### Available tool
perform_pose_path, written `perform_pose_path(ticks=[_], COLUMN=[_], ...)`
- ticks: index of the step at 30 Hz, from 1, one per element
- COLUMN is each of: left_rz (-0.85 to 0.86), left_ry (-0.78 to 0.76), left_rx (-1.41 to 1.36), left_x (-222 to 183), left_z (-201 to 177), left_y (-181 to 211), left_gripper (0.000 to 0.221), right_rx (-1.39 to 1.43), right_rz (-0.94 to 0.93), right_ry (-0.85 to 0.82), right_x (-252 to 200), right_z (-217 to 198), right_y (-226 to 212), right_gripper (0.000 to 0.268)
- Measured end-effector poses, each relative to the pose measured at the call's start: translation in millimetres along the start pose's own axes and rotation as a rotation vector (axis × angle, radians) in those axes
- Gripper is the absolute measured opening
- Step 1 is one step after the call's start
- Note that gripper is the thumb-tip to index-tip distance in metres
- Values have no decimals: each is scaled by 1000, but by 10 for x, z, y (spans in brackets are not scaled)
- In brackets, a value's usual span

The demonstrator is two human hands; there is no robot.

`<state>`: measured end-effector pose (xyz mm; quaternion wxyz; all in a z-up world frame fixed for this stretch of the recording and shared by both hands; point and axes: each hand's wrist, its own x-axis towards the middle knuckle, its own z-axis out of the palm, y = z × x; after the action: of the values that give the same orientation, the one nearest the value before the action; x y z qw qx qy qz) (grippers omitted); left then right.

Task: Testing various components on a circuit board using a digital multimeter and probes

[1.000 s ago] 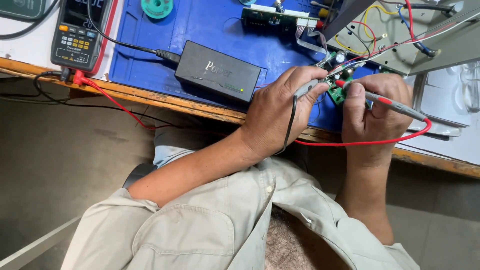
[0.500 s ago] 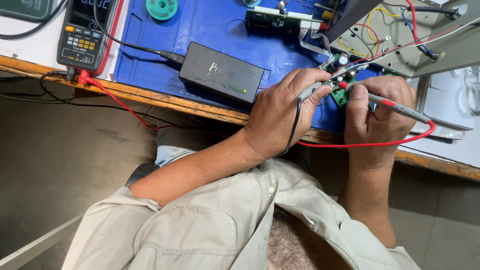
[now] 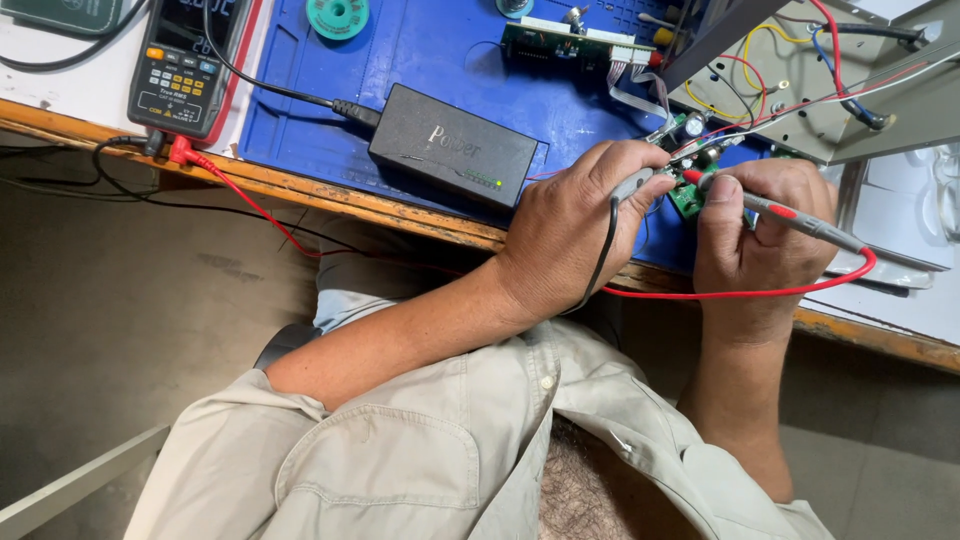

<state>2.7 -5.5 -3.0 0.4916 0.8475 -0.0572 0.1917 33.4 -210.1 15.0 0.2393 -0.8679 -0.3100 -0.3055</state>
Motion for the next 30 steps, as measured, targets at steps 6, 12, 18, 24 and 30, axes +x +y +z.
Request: perform_pose_path(ticks=[6,12,18,24,30], left_rz=[36,44,7,116,163], left_ry=[60,90,67,221,330], left_rx=[39,98,147,340,290], left_x=[-11,22,73,-17,-20], left_z=[85,139,234,353,591], left_y=[-10,6,60,-122,-159], left_gripper=[22,27,28,28,31], right_rx=[2,-4,-13,-714,-1544], right_rz=[3,-6,-30,51,22], right_ry=[-1,-3,8,-245,-220], right_x=[-10,-17,-67,4,366], right_z=[-1,-1,-77,1059,1649], right_y=[3,13,71,-271,-286], right_gripper=[18,19,18,23,47])
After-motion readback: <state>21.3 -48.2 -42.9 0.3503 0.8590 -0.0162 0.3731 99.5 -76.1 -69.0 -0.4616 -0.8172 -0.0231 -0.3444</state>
